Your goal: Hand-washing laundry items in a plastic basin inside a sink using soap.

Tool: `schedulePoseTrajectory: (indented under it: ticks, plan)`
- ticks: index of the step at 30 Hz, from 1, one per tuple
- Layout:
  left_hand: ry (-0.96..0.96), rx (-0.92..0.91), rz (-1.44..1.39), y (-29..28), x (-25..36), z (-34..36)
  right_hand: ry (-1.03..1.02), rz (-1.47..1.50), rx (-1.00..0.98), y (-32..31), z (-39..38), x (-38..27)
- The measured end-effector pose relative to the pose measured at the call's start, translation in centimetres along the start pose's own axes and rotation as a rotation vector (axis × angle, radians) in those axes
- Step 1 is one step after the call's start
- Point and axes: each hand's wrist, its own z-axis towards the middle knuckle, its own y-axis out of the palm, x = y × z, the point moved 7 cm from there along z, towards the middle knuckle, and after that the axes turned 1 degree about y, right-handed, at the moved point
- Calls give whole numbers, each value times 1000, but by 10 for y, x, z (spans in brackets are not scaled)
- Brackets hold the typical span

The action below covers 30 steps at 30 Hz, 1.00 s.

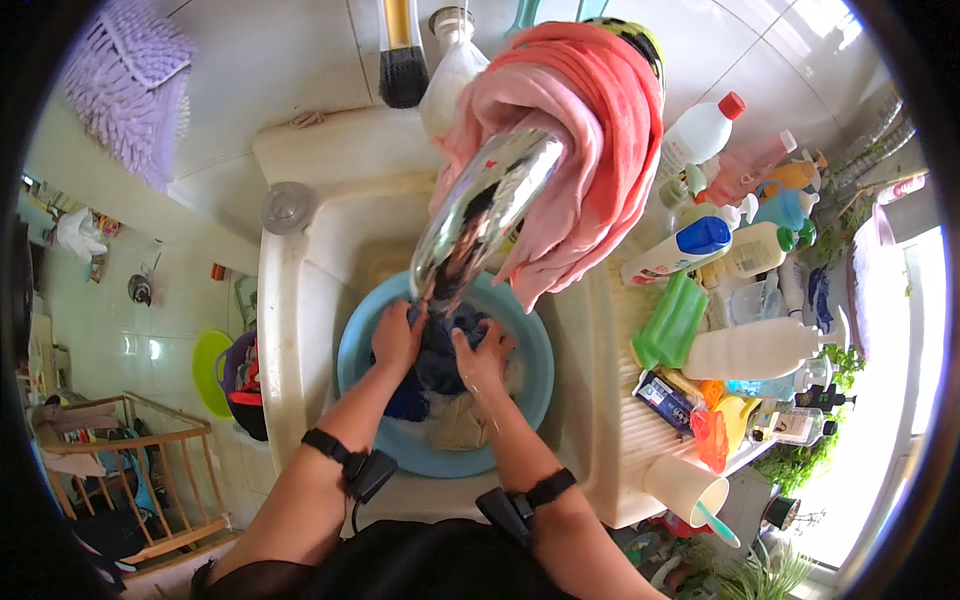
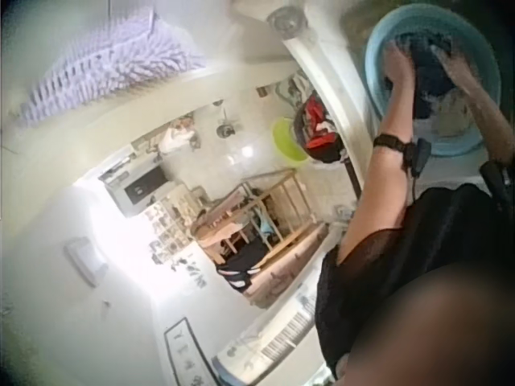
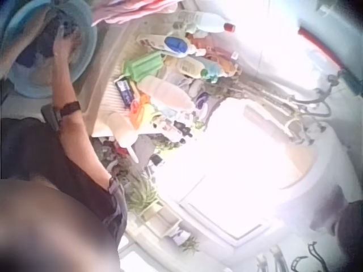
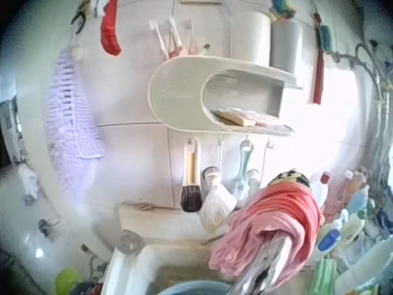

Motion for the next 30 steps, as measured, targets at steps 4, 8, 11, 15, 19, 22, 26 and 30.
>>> schedulePoseTrajectory:
  ticks: [4,8,11,15,19,22,26,30]
  plan:
    - [181,-332,118,25,1,-46,-578,-737,153,20,-10,-20]
    - [315,-282,261,48,-14,-60,-297,-768,-358,69,13,40]
    - [118,-644,365,72,-32,-48,-242,-929,-624,97,31,63]
    - [-92,-448,-280,49,-21,-32,-210,-72,-250,60,50,47]
    - [59,-578,-731,-4,74,-73,561,1199,-533,42,-8,24]
    - [263,-478,-534,-16,122,-86,563,1265,-470,44,-12,46]
    - [449,-4,-153,-13,103,-53,568,1384,-377,64,-12,77]
    - [343,11,-13,-8,40,-3,498,1014,-224,40,-31,25]
